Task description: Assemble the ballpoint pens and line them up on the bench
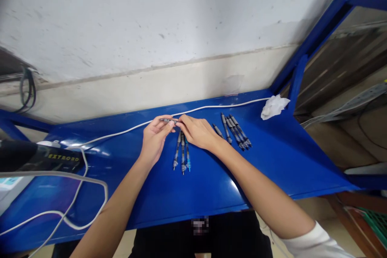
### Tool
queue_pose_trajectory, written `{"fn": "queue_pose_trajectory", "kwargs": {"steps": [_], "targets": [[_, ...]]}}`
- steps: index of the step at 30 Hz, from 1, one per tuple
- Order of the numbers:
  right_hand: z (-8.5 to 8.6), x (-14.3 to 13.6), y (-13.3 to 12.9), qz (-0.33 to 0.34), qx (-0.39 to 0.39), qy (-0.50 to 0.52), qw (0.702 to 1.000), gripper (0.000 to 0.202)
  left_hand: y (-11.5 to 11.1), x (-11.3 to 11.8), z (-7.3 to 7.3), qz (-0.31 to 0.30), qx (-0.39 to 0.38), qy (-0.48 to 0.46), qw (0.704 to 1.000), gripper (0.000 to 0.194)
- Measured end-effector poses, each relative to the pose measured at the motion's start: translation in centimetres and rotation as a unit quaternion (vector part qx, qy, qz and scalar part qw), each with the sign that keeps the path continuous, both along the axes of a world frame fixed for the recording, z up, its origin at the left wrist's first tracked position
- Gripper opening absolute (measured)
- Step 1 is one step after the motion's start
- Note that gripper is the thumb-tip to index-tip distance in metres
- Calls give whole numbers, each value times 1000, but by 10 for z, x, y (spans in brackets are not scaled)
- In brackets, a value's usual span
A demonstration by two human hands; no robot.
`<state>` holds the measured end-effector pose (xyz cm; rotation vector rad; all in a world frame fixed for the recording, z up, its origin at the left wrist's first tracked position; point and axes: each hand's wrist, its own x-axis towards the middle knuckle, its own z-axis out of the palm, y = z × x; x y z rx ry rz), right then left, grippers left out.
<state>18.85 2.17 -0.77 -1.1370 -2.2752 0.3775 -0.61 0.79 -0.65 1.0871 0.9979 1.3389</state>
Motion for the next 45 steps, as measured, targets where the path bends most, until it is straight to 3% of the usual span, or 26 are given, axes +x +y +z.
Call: {"fn": "queue_pose_trajectory", "kwargs": {"steps": [5,21,30,45], "targets": [[-3,1,1,8,6,4,1000,32,-1,2,2,-14,6,-3,1000,28],[-6,0,2,-24,6,35,999,25,1,1,-1,48,11,-18,999,26],[4,0,-1,-21,42,-18,999,35,2,-3,4,43,-2,-56,998,32],[1,1,2,-56,61,-43,996,42,6,-6,2,72,14,-85,994,33]]}}
